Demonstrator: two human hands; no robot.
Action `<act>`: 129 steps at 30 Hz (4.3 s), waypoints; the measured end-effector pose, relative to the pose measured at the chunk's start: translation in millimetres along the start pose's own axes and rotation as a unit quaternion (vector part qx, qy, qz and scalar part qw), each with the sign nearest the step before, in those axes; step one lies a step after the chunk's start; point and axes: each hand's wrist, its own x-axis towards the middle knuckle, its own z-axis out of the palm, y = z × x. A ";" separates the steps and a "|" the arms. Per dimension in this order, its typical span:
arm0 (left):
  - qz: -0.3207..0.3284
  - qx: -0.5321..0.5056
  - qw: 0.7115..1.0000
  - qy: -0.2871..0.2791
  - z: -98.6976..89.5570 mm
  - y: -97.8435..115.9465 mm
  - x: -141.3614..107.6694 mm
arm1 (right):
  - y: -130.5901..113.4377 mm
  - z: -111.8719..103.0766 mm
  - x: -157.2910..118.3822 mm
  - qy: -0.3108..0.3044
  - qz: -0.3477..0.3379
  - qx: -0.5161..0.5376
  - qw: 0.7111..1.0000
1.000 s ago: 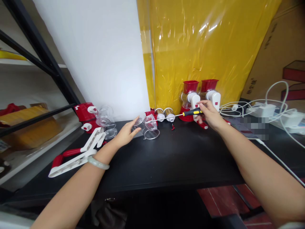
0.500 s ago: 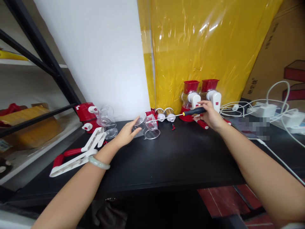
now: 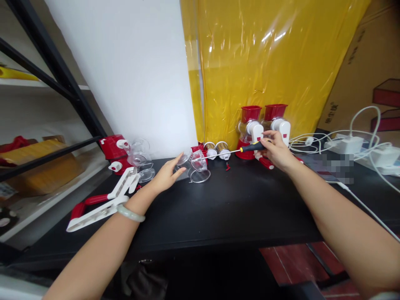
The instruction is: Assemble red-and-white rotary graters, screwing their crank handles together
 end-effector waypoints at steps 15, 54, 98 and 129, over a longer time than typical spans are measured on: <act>0.001 0.006 1.000 -0.002 0.2 -1.0 -0.2 | 1.1 -1.7 -1.1 -0.005 0.028 -0.073 0.997; -0.002 -0.006 1.000 -0.004 0.1 -0.3 0.3 | -14.1 -20.2 -2.8 -0.155 0.098 -0.026 0.983; -0.003 0.008 1.000 -0.003 0.8 4.7 -0.3 | -0.3 -12.9 1.0 0.005 0.043 -0.165 0.985; -0.014 0.013 1.000 -0.005 0.1 4.5 0.5 | -0.7 -4.5 -1.5 -0.036 0.022 -0.034 0.999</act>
